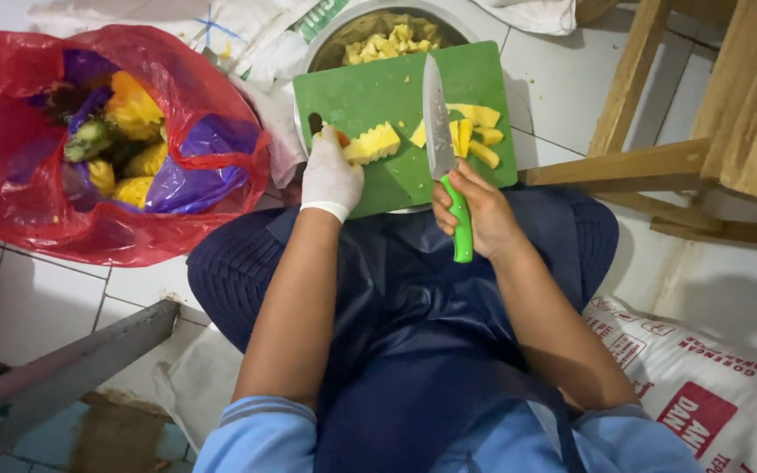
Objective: A person wearing gloves uses a knife to cut pineapple chunks into smaller pieces on a cutting board.
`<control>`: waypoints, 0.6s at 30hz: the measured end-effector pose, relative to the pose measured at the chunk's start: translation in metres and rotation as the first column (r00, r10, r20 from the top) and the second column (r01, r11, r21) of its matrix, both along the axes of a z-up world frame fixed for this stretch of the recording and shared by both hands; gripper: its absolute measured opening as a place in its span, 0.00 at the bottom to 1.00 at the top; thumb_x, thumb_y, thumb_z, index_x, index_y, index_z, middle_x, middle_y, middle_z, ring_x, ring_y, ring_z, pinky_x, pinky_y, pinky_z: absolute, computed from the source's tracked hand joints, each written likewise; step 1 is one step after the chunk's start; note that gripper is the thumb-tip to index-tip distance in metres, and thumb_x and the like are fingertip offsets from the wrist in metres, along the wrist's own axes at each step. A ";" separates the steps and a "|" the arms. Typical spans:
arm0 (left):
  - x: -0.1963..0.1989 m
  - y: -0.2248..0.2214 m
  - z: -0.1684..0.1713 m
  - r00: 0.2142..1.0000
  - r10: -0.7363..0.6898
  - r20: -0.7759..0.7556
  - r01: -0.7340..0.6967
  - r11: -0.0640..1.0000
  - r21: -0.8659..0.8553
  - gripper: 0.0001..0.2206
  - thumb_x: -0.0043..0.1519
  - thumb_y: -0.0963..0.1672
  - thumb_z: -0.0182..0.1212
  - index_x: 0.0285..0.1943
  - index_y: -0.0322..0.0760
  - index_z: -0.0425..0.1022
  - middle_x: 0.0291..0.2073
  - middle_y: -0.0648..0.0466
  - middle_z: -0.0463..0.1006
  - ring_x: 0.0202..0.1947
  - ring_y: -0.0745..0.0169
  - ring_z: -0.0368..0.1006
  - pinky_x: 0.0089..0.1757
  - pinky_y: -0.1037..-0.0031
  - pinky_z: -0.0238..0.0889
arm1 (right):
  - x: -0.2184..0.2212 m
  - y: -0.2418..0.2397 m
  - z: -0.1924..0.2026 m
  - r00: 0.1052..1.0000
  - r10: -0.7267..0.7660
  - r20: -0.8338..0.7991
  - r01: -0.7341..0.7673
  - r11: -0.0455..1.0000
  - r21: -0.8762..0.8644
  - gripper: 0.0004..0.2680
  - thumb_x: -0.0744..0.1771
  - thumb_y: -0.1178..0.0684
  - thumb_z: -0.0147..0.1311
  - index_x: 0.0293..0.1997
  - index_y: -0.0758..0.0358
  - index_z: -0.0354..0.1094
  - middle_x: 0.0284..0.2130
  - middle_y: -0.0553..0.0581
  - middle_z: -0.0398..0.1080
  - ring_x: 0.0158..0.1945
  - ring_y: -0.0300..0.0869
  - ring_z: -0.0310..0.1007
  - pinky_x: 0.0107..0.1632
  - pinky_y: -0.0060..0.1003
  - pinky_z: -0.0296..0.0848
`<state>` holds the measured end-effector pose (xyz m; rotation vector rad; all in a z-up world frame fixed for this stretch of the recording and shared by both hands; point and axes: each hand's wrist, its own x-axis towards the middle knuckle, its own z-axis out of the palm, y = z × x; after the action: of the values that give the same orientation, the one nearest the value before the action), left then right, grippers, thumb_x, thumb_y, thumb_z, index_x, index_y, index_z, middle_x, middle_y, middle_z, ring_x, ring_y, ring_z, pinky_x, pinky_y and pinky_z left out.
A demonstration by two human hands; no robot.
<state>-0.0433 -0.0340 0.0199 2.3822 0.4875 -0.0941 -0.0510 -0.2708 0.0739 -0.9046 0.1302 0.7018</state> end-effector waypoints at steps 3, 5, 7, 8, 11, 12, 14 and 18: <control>0.000 0.000 0.004 1.000 -0.004 -0.001 0.004 1.000 -0.003 0.17 0.52 0.41 0.61 0.48 0.46 0.61 0.44 0.48 0.71 0.48 0.42 0.76 0.51 0.60 0.71 | 0.000 0.002 0.003 1.000 0.009 -0.023 -0.008 1.000 0.002 0.09 0.71 0.51 0.42 0.56 0.56 0.56 0.23 0.51 0.56 0.17 0.39 0.61 0.18 0.33 0.68; 0.000 0.001 -0.004 1.000 -0.023 -0.011 0.023 0.999 0.039 0.17 0.52 0.41 0.62 0.47 0.46 0.63 0.43 0.50 0.70 0.48 0.44 0.76 0.50 0.62 0.72 | 0.000 0.003 0.002 1.000 0.012 -0.007 -0.012 0.999 -0.052 0.08 0.71 0.51 0.43 0.55 0.56 0.56 0.23 0.52 0.56 0.17 0.39 0.61 0.18 0.33 0.68; 0.001 0.002 -0.012 0.999 -0.044 -0.021 0.046 0.996 0.082 0.16 0.51 0.41 0.63 0.47 0.45 0.64 0.43 0.52 0.70 0.47 0.46 0.77 0.49 0.64 0.73 | 0.001 0.004 -0.007 1.000 0.014 0.011 -0.013 0.994 -0.106 0.07 0.71 0.51 0.43 0.54 0.55 0.57 0.23 0.52 0.57 0.17 0.39 0.61 0.18 0.34 0.68; 0.002 0.002 -0.017 0.998 -0.054 -0.027 0.056 0.994 0.091 0.16 0.51 0.41 0.62 0.47 0.45 0.65 0.43 0.51 0.69 0.46 0.46 0.77 0.49 0.64 0.73 | 0.002 0.004 -0.015 0.989 0.080 0.128 -0.030 0.935 -0.353 0.05 0.71 0.54 0.39 0.52 0.58 0.56 0.23 0.52 0.58 0.17 0.39 0.62 0.18 0.33 0.68; 0.001 0.002 -0.017 0.997 -0.064 -0.042 0.068 0.993 0.092 0.15 0.52 0.41 0.61 0.47 0.44 0.66 0.43 0.51 0.69 0.45 0.45 0.78 0.48 0.63 0.74 | 0.003 0.004 -0.035 0.930 0.264 0.255 0.003 0.689 -0.724 0.04 0.71 0.56 0.38 0.48 0.61 0.58 0.22 0.55 0.64 0.16 0.43 0.66 0.18 0.35 0.69; 0.001 0.002 -0.014 0.997 -0.063 -0.050 0.068 0.994 0.086 0.15 0.53 0.41 0.60 0.48 0.44 0.66 0.44 0.50 0.69 0.45 0.44 0.78 0.48 0.63 0.73 | 0.003 0.004 -0.041 0.893 0.359 0.270 0.037 0.539 -0.841 0.04 0.71 0.55 0.41 0.46 0.62 0.59 0.21 0.57 0.68 0.16 0.46 0.69 0.18 0.37 0.70; 0.002 0.003 -0.016 0.997 -0.059 -0.054 0.064 0.994 0.091 0.14 0.53 0.41 0.59 0.47 0.43 0.66 0.44 0.50 0.69 0.45 0.44 0.78 0.48 0.63 0.73 | 0.002 0.007 -0.039 0.886 0.387 0.253 0.031 0.497 -0.867 0.04 0.70 0.55 0.41 0.46 0.62 0.60 0.20 0.59 0.69 0.16 0.47 0.70 0.18 0.38 0.72; 0.002 0.003 -0.021 0.997 -0.058 -0.042 0.062 0.994 0.085 0.13 0.54 0.41 0.59 0.47 0.43 0.66 0.44 0.49 0.69 0.45 0.43 0.77 0.48 0.63 0.73 | 0.007 -0.008 -0.073 0.866 0.467 0.178 0.022 0.322 -0.947 0.06 0.70 0.50 0.42 0.49 0.58 0.60 0.22 0.59 0.73 0.20 0.49 0.75 0.22 0.40 0.76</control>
<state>-0.0414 -0.0306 -0.0014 2.4844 0.4468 -0.1499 -0.0443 -0.2789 0.0013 -2.2686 -0.0160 0.6427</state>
